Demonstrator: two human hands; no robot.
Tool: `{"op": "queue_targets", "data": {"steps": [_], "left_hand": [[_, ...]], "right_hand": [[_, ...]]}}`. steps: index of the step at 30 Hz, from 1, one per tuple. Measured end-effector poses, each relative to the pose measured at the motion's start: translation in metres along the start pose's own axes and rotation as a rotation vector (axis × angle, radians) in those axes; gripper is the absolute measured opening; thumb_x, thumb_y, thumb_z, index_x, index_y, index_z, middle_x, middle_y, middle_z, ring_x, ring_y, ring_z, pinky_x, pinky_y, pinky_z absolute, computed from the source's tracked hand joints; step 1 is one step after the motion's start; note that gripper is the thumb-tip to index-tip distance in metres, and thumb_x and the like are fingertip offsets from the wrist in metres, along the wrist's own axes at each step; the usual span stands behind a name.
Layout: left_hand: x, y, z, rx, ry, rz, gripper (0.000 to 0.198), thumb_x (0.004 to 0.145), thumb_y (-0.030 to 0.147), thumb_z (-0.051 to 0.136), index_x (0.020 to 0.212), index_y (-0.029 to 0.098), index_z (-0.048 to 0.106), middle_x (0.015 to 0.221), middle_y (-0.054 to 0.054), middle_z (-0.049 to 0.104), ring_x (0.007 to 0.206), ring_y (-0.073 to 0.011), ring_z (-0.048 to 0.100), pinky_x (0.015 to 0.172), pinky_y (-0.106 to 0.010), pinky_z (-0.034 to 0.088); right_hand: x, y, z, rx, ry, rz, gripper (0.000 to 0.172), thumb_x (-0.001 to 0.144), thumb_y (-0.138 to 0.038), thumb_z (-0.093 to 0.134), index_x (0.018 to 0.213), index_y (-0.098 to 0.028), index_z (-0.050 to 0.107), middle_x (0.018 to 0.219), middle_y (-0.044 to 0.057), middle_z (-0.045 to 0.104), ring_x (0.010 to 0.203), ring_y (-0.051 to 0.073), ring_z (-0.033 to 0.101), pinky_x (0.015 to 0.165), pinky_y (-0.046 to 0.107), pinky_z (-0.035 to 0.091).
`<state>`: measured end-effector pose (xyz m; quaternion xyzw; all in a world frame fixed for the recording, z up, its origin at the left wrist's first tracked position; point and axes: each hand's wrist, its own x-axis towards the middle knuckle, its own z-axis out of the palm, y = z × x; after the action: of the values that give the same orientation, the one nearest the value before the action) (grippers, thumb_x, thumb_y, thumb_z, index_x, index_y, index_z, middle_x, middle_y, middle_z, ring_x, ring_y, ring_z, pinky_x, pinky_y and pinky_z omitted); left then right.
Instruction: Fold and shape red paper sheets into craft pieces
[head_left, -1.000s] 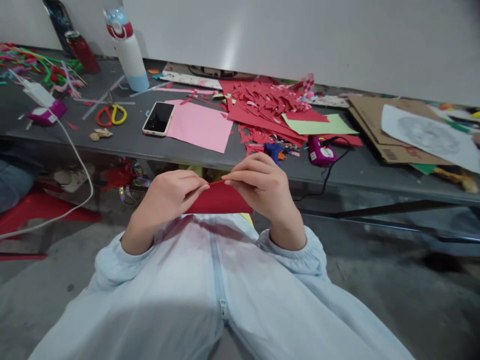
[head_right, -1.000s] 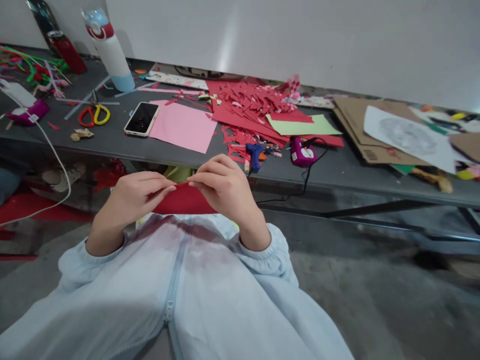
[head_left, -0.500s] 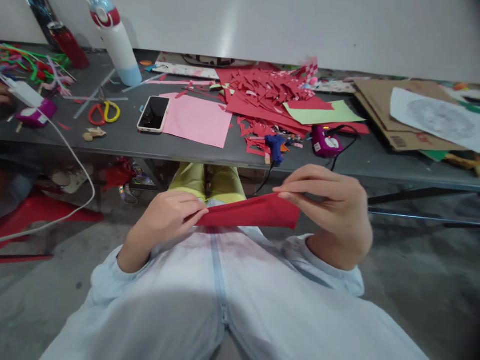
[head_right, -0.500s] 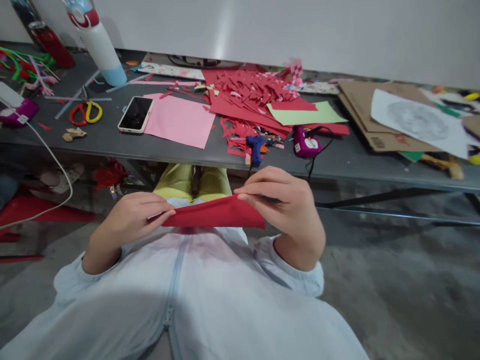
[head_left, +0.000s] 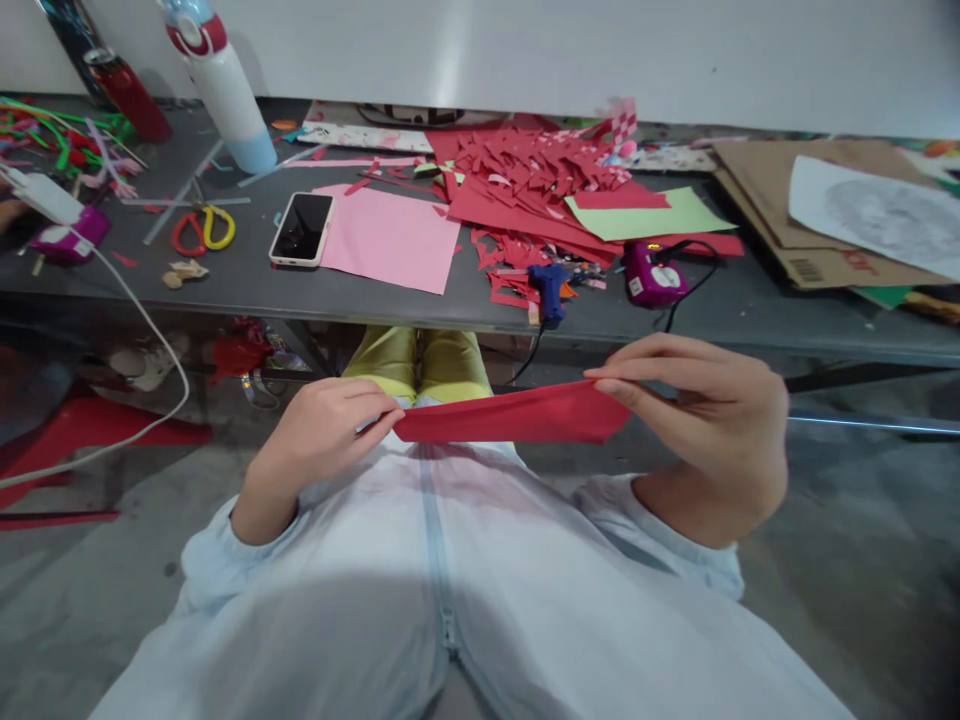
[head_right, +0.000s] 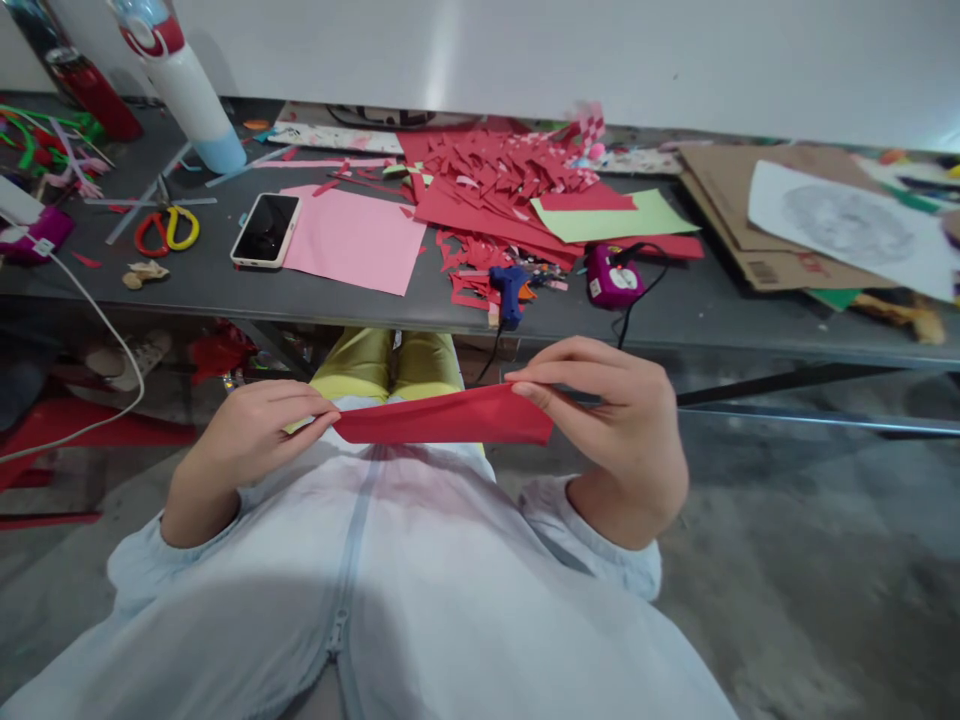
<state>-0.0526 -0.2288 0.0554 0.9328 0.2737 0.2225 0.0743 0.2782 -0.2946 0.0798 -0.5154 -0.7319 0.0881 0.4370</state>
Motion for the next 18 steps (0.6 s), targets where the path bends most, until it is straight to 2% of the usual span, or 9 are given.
{"op": "queue_targets", "data": {"steps": [5, 11, 15, 18], "left_hand": [[0.002, -0.001, 0.001, -0.009, -0.059, -0.058, 0.025, 0.097, 0.026, 0.051, 0.088, 0.018, 0.073, 0.086, -0.002, 0.075, 0.077, -0.0138, 0.070, 0.072, -0.025, 0.054], [0.009, -0.010, 0.000, -0.050, -0.106, -0.071, 0.025, 0.097, 0.025, 0.047, 0.092, 0.019, 0.071, 0.087, -0.003, 0.074, 0.081, -0.0163, 0.069, 0.074, -0.027, 0.054], [0.018, -0.021, -0.002, -0.089, -0.066, -0.126, 0.023, 0.098, 0.029, 0.049, 0.090, 0.018, 0.068, 0.089, -0.003, 0.073, 0.081, -0.0147, 0.068, 0.073, -0.025, 0.053], [0.024, -0.031, -0.001, -0.158, 0.042, -0.179, 0.020, 0.097, 0.027, 0.052, 0.086, 0.019, 0.066, 0.085, -0.001, 0.072, 0.079, -0.0128, 0.067, 0.073, -0.023, 0.052]], "right_hand": [[-0.001, 0.003, 0.002, 0.010, 0.007, -0.008, 0.019, 0.080, -0.009, 0.072, 0.081, -0.028, 0.076, 0.076, 0.002, 0.073, 0.064, 0.014, 0.064, 0.055, 0.026, 0.050], [-0.003, 0.007, 0.005, -0.027, 0.061, 0.063, 0.009, 0.082, -0.021, 0.073, 0.080, -0.029, 0.077, 0.076, 0.000, 0.072, 0.063, 0.016, 0.065, 0.056, 0.029, 0.051], [-0.002, 0.015, 0.011, -0.028, 0.119, 0.070, 0.010, 0.081, -0.018, 0.073, 0.080, -0.027, 0.077, 0.077, 0.000, 0.072, 0.065, 0.016, 0.066, 0.058, 0.029, 0.052], [0.001, 0.022, 0.019, -0.021, 0.158, 0.090, 0.011, 0.083, -0.017, 0.071, 0.082, -0.027, 0.077, 0.078, 0.000, 0.072, 0.068, 0.015, 0.066, 0.061, 0.028, 0.052]]}}
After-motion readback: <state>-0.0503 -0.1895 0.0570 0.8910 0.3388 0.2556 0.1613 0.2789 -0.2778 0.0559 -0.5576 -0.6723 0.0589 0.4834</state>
